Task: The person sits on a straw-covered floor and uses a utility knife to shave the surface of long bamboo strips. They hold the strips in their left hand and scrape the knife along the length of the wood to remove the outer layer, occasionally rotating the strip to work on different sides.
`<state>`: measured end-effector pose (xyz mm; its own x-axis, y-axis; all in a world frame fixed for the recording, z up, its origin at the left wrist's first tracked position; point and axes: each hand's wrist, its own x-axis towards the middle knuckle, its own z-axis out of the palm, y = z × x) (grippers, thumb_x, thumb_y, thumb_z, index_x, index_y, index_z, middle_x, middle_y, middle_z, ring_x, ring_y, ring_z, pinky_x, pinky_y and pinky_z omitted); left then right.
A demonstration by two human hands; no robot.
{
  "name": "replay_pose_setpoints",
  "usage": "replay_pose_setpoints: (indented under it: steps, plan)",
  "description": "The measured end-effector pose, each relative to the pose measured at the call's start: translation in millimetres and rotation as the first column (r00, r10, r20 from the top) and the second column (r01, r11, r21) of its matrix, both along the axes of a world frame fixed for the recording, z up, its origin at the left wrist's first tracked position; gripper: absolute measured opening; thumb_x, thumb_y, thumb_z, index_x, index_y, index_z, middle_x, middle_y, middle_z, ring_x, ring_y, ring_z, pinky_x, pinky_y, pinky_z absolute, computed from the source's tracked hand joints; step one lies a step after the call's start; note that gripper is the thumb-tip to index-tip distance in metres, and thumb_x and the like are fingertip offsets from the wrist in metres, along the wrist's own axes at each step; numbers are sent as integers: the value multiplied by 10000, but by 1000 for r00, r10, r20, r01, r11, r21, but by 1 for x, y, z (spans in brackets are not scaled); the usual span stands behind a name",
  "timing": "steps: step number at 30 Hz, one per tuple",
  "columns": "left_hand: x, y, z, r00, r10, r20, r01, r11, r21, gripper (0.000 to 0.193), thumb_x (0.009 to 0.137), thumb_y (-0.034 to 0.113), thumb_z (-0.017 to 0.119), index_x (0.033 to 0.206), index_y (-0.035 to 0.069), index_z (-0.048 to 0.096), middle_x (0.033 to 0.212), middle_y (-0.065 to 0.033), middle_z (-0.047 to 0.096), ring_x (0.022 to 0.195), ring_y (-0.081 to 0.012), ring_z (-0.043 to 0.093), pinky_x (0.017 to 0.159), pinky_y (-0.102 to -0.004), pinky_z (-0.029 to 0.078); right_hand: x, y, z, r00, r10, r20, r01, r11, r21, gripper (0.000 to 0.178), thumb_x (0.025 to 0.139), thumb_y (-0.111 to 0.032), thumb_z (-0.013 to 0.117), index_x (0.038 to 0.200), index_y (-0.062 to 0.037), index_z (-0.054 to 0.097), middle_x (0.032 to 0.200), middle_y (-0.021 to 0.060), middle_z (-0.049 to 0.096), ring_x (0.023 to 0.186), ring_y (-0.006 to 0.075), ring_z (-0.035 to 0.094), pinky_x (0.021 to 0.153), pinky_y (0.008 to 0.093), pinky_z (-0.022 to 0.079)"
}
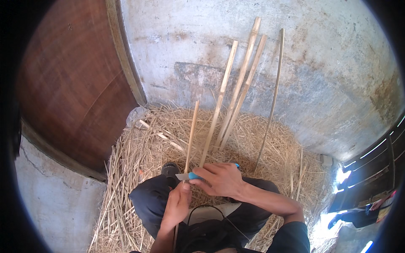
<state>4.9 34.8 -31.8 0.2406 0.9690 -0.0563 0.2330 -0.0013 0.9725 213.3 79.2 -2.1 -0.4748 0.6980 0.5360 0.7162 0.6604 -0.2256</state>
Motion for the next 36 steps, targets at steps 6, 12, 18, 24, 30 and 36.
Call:
replay_pose_setpoints:
  steps: [6,12,18,24,30,36]
  plan:
    - [7,-2,-3,992,111,-53,-103,985,141,392,1193,311,401,1064,3,607,636,-63,506,546,-184,489,535,-378,389,11,10,-4,964,-145,225,129,988,82,329,989,-436,747,1129,-138,756,830,20,723,625,210,713,519,372,533]
    - [-24,-41,-36,999,-32,-15,29,990,-137,330,1158,264,478,1052,-14,619,673,-165,603,602,-321,626,588,-466,467,123,80,31,759,-570,-315,553,819,-149,364,1077,-393,648,1107,-48,759,707,103,666,581,209,611,547,364,478]
    - [-26,-8,-29,977,-79,196,108,984,-141,488,1197,452,324,906,74,425,679,2,378,579,-101,350,530,-302,324,52,37,-3,940,-121,-319,78,986,-145,268,1007,-338,755,1092,-84,754,855,101,716,617,271,676,568,384,529]
    - [-10,-3,-16,992,-62,107,61,998,12,456,1199,378,343,969,24,518,657,-35,454,590,-148,444,563,-350,377,25,10,7,991,96,-91,-104,991,-85,311,956,-399,793,1106,-132,736,856,43,710,646,271,706,549,370,553]
    - [2,-5,7,999,-3,-42,6,998,66,338,1166,275,425,1205,-26,573,708,-211,581,660,-443,621,618,-500,455,17,5,3,992,116,-52,-120,988,-92,344,967,-434,772,1156,-153,712,843,24,686,636,263,708,510,371,528]
    - [6,-5,14,992,39,-120,-30,996,79,318,1149,240,484,1287,-39,551,732,-272,619,749,-548,645,624,-564,463,15,5,1,992,118,-52,-123,988,-93,341,973,-445,765,1150,-158,715,844,23,689,620,265,705,494,372,517]
